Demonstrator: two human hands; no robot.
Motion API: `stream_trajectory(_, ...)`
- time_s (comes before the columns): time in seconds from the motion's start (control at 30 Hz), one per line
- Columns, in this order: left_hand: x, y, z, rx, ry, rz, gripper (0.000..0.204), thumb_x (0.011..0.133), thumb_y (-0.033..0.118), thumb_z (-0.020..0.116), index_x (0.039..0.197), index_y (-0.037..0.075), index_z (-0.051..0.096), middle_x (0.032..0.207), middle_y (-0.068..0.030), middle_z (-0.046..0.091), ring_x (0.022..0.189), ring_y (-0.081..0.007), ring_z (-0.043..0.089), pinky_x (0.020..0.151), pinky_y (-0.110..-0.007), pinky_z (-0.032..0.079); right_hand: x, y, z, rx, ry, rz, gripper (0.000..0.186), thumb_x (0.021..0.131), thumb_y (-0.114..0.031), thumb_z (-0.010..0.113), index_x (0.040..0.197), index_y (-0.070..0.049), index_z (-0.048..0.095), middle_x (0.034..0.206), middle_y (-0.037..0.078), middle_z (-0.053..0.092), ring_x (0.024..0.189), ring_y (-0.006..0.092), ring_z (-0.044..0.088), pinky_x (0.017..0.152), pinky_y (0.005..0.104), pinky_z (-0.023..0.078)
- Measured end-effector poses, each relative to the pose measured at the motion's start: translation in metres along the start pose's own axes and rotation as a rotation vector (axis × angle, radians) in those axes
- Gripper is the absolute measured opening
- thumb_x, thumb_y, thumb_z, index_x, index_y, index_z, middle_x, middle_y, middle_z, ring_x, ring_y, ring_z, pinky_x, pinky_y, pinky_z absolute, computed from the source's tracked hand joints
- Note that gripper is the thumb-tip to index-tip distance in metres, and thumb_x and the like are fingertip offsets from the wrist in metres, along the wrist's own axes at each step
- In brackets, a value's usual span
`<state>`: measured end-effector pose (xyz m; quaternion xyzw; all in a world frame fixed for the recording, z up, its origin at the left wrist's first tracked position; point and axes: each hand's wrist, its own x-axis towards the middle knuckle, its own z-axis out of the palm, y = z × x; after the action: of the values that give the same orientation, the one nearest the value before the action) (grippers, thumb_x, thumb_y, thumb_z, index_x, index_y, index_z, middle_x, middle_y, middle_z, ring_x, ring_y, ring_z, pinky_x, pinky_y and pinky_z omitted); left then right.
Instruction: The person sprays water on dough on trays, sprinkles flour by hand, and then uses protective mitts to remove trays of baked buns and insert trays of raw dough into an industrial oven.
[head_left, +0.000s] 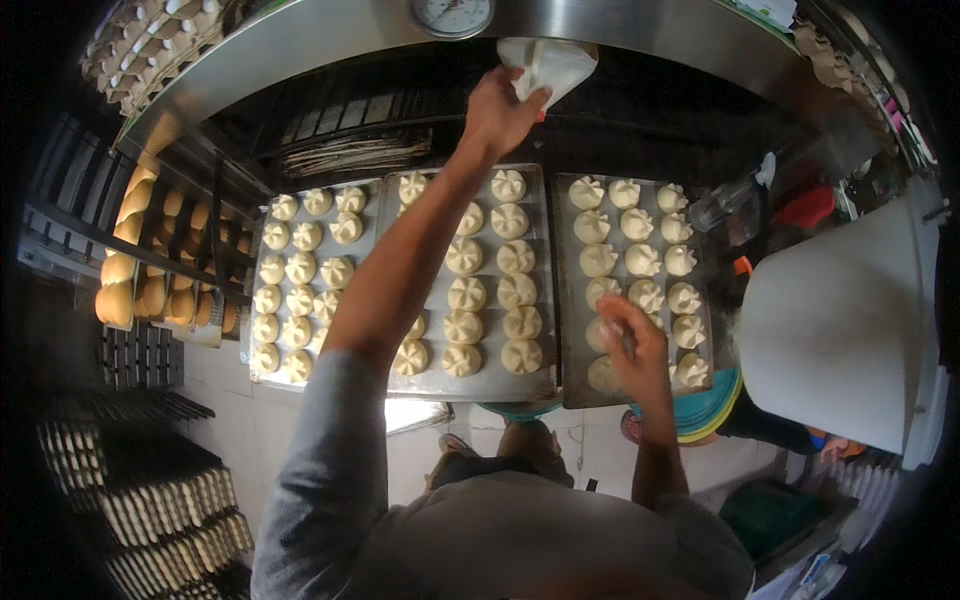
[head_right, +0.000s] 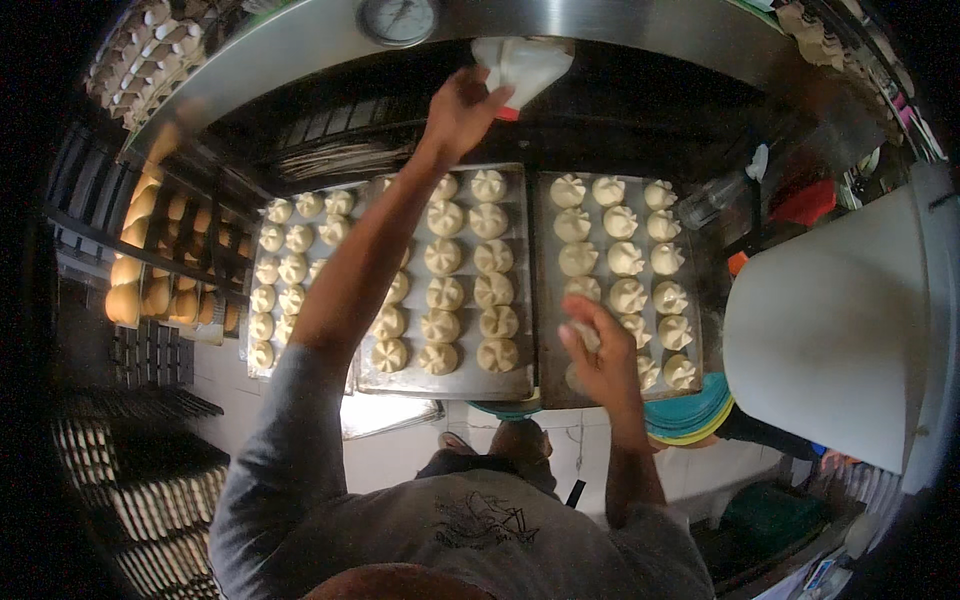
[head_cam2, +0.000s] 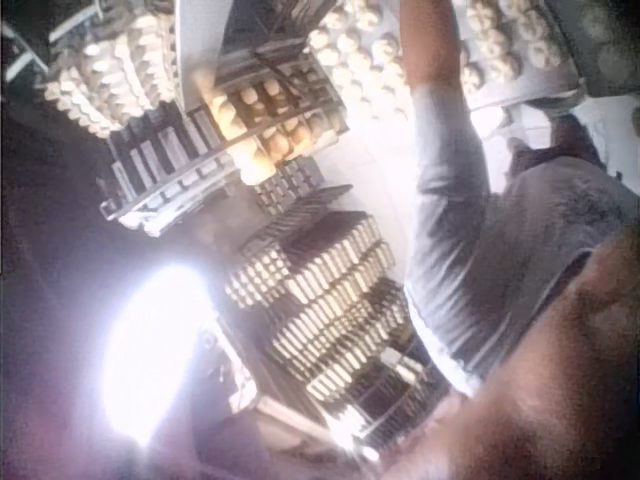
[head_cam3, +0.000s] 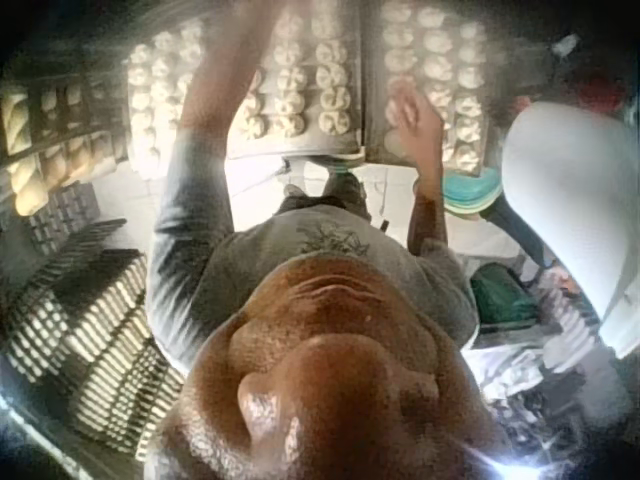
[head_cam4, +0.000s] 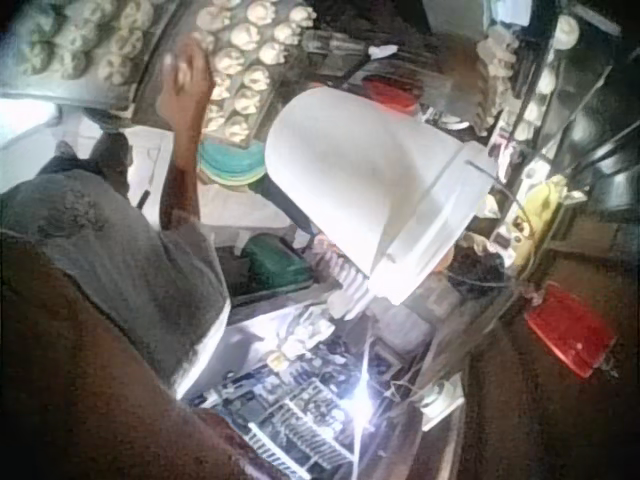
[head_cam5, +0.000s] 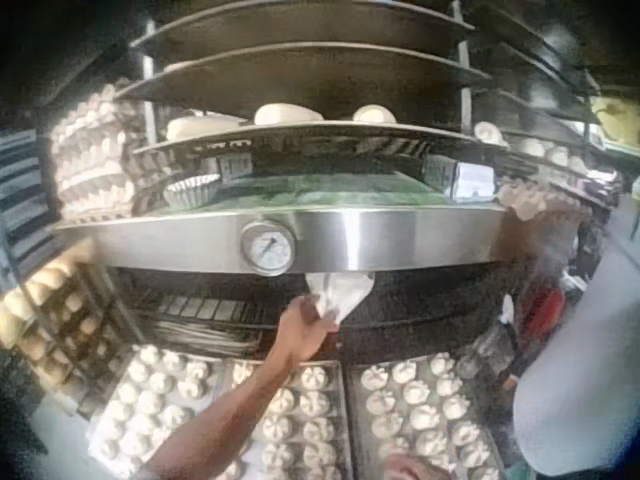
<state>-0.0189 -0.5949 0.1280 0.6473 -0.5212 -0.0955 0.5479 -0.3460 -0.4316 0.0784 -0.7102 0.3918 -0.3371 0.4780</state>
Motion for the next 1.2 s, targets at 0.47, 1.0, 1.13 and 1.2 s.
stream_trajectory(0.47,-0.017,0.008,-0.029,-0.384,-0.068,-0.28,0.034,0.085,0.02,0.064,0.109,-0.004,0.065,0.091,-0.0122,0.07,0.076,-0.0171,0.067,0.072,-0.032,0.053,-0.038,0.005,0.003,0.123,-0.071,0.109,0.03,0.094,-0.011,0.062,0.122,0.002,0.059,0.112,0.013,0.067,0.106,0.0202,0.064,0.096,0.0337,0.049)
stream_trajectory(1.0,-0.443,0.089,-0.383,-0.583,-0.143,-0.552,0.045,0.076,0.022,0.085,0.106,-0.003,0.062,0.089,-0.0019,0.063,0.082,-0.0078,0.059,0.073,-0.025,0.051,-0.07,-0.183,0.266,-0.496,-1.081,-0.792,0.059,0.076,-0.021,0.076,0.127,0.002,0.055,0.131,0.021,0.056,0.126,0.0352,0.05,0.109,0.043,0.038)
stream_trajectory(1.13,-0.491,0.073,-0.438,-0.608,-0.006,-0.563,0.04,0.079,0.013,0.082,0.106,-0.005,0.06,0.094,-0.0081,0.068,0.093,-0.0101,0.064,0.071,-0.026,0.054,-0.113,-0.188,0.352,-0.494,-1.211,-0.694,0.047,0.073,-0.016,0.075,0.114,0.001,0.061,0.114,0.018,0.064,0.103,0.0344,0.062,0.091,0.0424,0.048)
stream_trajectory(1.2,-0.505,0.066,-0.458,-0.608,0.054,-0.612,0.037,0.08,0.011,0.081,0.105,-0.005,0.059,0.093,-0.0086,0.069,0.089,-0.0093,0.064,0.067,-0.025,0.054,-0.121,-0.178,0.387,-0.443,-1.192,-0.505,0.038,0.075,-0.014,0.073,0.109,0.0,0.063,0.104,0.015,0.066,0.087,0.0283,0.065,0.079,0.0397,0.051)
